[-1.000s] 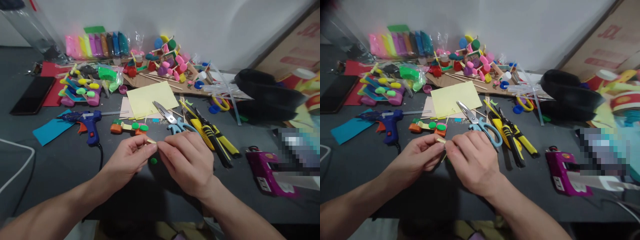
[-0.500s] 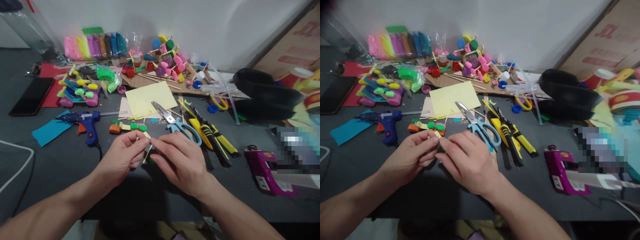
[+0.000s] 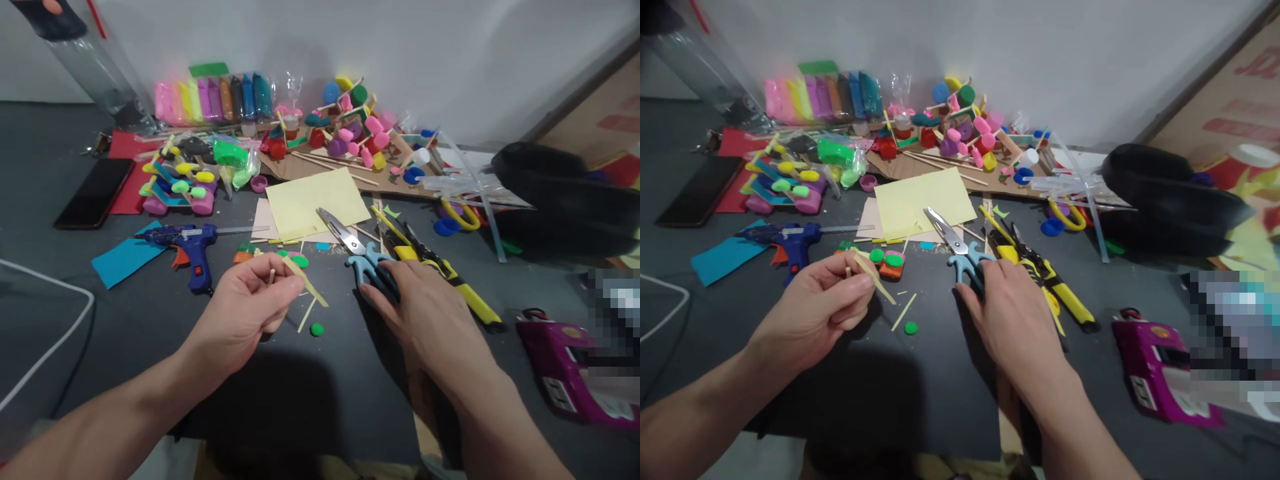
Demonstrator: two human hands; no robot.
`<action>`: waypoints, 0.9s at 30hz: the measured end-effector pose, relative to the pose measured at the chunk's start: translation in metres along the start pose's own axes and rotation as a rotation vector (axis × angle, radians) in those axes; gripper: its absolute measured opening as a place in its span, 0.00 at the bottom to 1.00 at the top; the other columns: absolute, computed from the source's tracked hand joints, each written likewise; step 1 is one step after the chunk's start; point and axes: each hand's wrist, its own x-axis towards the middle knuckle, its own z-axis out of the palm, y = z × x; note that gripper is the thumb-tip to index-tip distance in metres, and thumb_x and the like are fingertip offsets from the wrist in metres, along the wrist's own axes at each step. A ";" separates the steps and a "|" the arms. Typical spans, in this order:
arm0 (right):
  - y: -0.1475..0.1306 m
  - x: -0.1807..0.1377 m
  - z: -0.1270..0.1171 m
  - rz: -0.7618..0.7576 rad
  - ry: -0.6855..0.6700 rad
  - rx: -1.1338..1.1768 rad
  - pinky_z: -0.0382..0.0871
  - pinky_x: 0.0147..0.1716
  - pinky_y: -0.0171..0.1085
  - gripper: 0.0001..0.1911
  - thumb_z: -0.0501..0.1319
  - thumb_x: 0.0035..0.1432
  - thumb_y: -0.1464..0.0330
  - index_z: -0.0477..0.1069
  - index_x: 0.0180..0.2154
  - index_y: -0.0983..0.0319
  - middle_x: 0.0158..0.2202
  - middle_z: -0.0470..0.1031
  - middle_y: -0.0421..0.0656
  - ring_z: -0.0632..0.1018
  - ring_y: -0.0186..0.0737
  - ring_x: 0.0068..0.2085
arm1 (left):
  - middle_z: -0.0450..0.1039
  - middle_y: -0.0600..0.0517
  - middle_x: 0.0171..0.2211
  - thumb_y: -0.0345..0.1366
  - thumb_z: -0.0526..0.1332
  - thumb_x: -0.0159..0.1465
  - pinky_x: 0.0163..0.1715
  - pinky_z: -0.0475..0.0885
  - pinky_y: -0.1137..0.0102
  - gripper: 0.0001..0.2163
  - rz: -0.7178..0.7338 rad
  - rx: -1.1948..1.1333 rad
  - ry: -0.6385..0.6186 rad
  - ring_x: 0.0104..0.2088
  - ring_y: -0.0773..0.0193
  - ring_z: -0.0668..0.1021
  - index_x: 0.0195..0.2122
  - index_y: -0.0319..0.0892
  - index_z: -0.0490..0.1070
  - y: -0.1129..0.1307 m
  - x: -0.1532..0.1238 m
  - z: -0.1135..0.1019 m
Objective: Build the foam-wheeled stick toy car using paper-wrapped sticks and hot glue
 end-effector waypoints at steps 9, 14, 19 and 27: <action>0.006 0.004 0.003 0.050 -0.097 0.009 0.65 0.30 0.41 0.04 0.62 0.61 0.69 0.73 0.34 0.62 0.32 0.76 0.47 0.79 0.50 0.33 | 0.56 0.62 0.16 0.31 0.72 0.57 0.14 0.50 0.82 0.09 -0.014 -0.027 -0.020 0.15 0.79 0.53 0.24 0.40 0.73 0.008 -0.006 0.000; 0.005 0.003 -0.007 0.197 -0.030 0.338 0.67 0.32 0.43 0.11 0.61 0.58 0.65 0.77 0.41 0.63 0.35 0.81 0.50 0.80 0.52 0.33 | 0.58 0.62 0.16 0.30 0.71 0.58 0.14 0.52 0.83 0.10 -0.001 -0.051 -0.023 0.15 0.79 0.54 0.24 0.39 0.71 0.009 -0.005 -0.001; -0.003 -0.002 -0.026 0.350 -0.167 1.081 0.75 0.34 0.39 0.15 0.70 0.53 0.59 0.78 0.42 0.57 0.36 0.82 0.43 0.81 0.46 0.35 | 0.57 0.61 0.16 0.30 0.68 0.61 0.14 0.52 0.83 0.08 0.009 -0.070 -0.048 0.15 0.79 0.54 0.25 0.39 0.73 0.011 -0.007 -0.003; -0.010 -0.010 -0.028 0.172 -0.333 1.201 0.75 0.34 0.34 0.17 0.75 0.42 0.63 0.79 0.38 0.55 0.33 0.77 0.39 0.78 0.43 0.36 | 0.59 0.61 0.17 0.30 0.70 0.61 0.15 0.50 0.82 0.08 0.064 -0.070 -0.008 0.16 0.78 0.54 0.26 0.40 0.74 0.014 -0.009 -0.006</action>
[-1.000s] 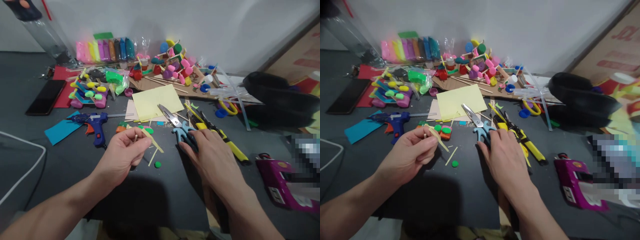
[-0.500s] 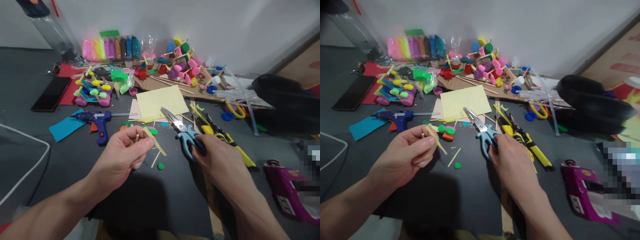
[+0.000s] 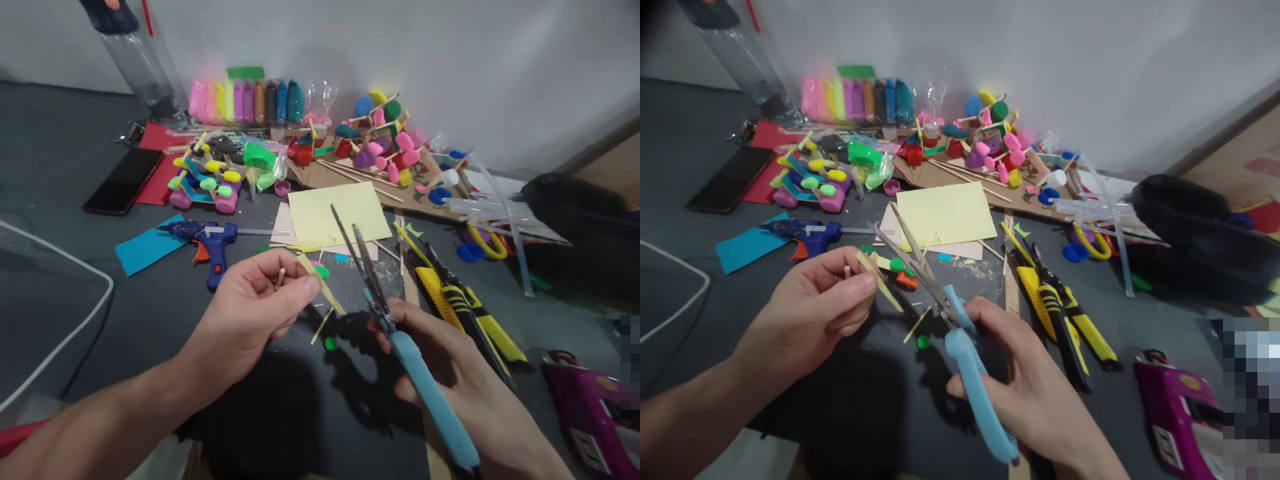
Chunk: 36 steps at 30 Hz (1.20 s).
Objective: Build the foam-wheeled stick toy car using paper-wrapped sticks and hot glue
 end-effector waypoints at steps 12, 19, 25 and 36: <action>-0.002 0.002 0.007 0.037 -0.113 0.117 0.76 0.30 0.33 0.09 0.73 0.52 0.62 0.78 0.34 0.57 0.31 0.78 0.42 0.78 0.41 0.32 | 0.59 0.61 0.19 0.32 0.69 0.62 0.16 0.50 0.80 0.07 -0.006 0.041 -0.008 0.18 0.78 0.54 0.27 0.41 0.74 0.001 -0.001 0.000; -0.016 0.005 0.030 0.021 -0.031 0.340 0.77 0.32 0.32 0.12 0.75 0.51 0.62 0.78 0.35 0.59 0.32 0.81 0.43 0.80 0.39 0.32 | 0.62 0.60 0.19 0.29 0.69 0.60 0.18 0.51 0.78 0.06 -0.005 0.098 -0.042 0.18 0.76 0.55 0.26 0.41 0.75 -0.011 -0.004 0.006; -0.027 0.006 0.043 0.004 0.110 0.403 0.74 0.29 0.33 0.15 0.77 0.47 0.61 0.75 0.32 0.58 0.29 0.78 0.39 0.76 0.37 0.29 | 0.60 0.61 0.19 0.30 0.68 0.59 0.19 0.52 0.78 0.07 -0.089 0.189 -0.049 0.20 0.75 0.56 0.26 0.40 0.72 -0.022 -0.007 0.013; -0.029 0.005 0.035 0.052 0.078 0.484 0.76 0.31 0.32 0.17 0.77 0.48 0.58 0.76 0.33 0.59 0.31 0.79 0.40 0.78 0.37 0.32 | 0.59 0.60 0.20 0.34 0.67 0.61 0.19 0.51 0.77 0.08 -0.129 0.249 -0.052 0.20 0.75 0.57 0.27 0.41 0.71 -0.026 -0.006 0.010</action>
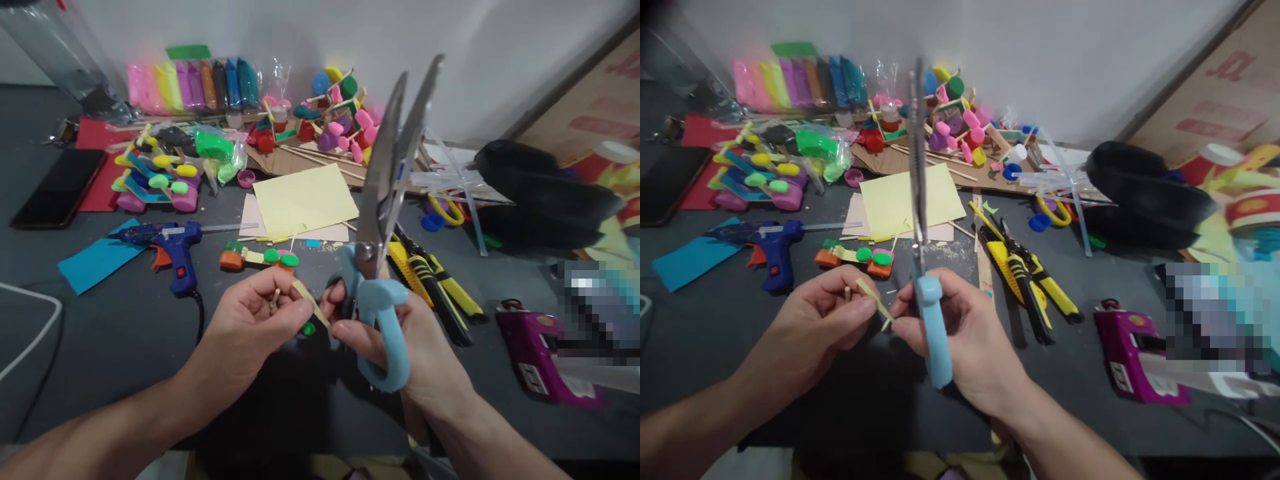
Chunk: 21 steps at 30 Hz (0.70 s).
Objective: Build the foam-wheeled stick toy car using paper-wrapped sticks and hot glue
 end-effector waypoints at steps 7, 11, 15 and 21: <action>-0.004 0.000 0.002 0.001 0.060 -0.007 0.69 0.24 0.31 0.15 0.77 0.46 0.61 0.74 0.31 0.59 0.26 0.74 0.37 0.71 0.32 0.25 | 0.57 0.61 0.20 0.36 0.67 0.63 0.18 0.51 0.77 0.08 -0.034 -0.010 -0.039 0.20 0.74 0.55 0.29 0.42 0.71 -0.004 -0.002 -0.005; -0.006 0.002 -0.005 0.055 0.052 0.030 0.67 0.24 0.30 0.17 0.79 0.43 0.63 0.75 0.30 0.60 0.25 0.73 0.37 0.70 0.31 0.26 | 0.56 0.62 0.19 0.37 0.68 0.63 0.19 0.50 0.77 0.08 -0.071 -0.007 -0.122 0.20 0.74 0.54 0.30 0.42 0.72 -0.004 -0.003 -0.007; -0.004 0.003 -0.014 0.053 0.028 0.021 0.66 0.24 0.29 0.18 0.79 0.45 0.58 0.76 0.30 0.60 0.24 0.73 0.38 0.70 0.31 0.26 | 0.57 0.60 0.20 0.37 0.68 0.63 0.19 0.49 0.77 0.09 -0.085 0.064 -0.185 0.21 0.73 0.55 0.29 0.42 0.72 -0.003 -0.002 -0.007; -0.004 0.005 -0.022 0.064 -0.014 -0.011 0.65 0.21 0.31 0.19 0.78 0.45 0.55 0.76 0.31 0.59 0.25 0.72 0.38 0.70 0.32 0.24 | 0.64 0.55 0.24 0.42 0.63 0.68 0.21 0.52 0.73 0.13 -0.043 0.298 -0.252 0.23 0.70 0.59 0.29 0.41 0.78 0.001 -0.001 -0.011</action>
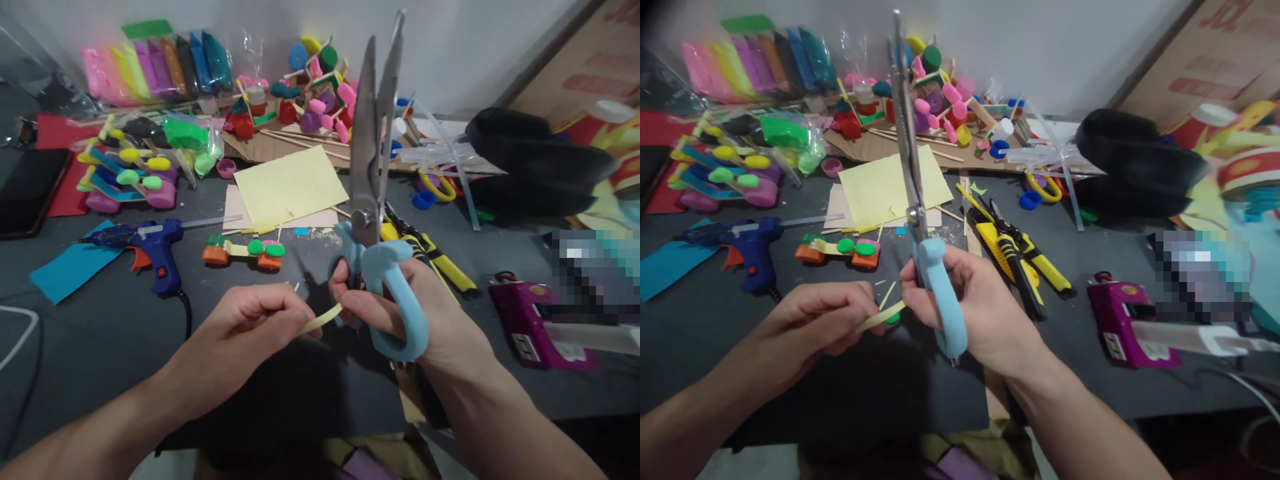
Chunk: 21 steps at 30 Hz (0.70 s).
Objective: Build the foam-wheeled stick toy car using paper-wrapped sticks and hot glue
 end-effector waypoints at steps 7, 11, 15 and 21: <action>-0.002 0.002 0.002 0.000 -0.078 -0.024 0.65 0.22 0.30 0.17 0.76 0.47 0.58 0.74 0.31 0.60 0.26 0.72 0.37 0.69 0.30 0.24 | 0.66 0.56 0.24 0.45 0.67 0.66 0.20 0.50 0.74 0.14 -0.012 -0.033 -0.010 0.22 0.73 0.58 0.28 0.41 0.78 -0.001 0.003 -0.003; 0.000 0.003 0.001 -0.005 -0.071 -0.040 0.67 0.24 0.30 0.14 0.76 0.47 0.61 0.76 0.31 0.61 0.27 0.74 0.38 0.71 0.31 0.26 | 0.64 0.58 0.22 0.43 0.70 0.63 0.19 0.50 0.76 0.12 -0.112 -0.134 -0.095 0.22 0.74 0.58 0.28 0.41 0.76 -0.002 0.004 -0.001; 0.002 0.002 0.000 -0.014 -0.073 -0.048 0.67 0.25 0.30 0.12 0.75 0.49 0.64 0.76 0.32 0.62 0.28 0.74 0.38 0.72 0.32 0.28 | 0.66 0.57 0.22 0.41 0.71 0.62 0.19 0.50 0.78 0.11 -0.168 -0.179 -0.124 0.21 0.74 0.59 0.28 0.40 0.75 -0.001 0.003 0.001; 0.003 0.001 0.002 -0.047 -0.063 -0.006 0.69 0.27 0.30 0.09 0.74 0.50 0.68 0.76 0.33 0.61 0.29 0.74 0.38 0.73 0.32 0.29 | 0.69 0.57 0.20 0.41 0.68 0.64 0.16 0.50 0.80 0.10 -0.214 -0.158 -0.163 0.19 0.75 0.61 0.31 0.41 0.73 -0.003 0.003 0.002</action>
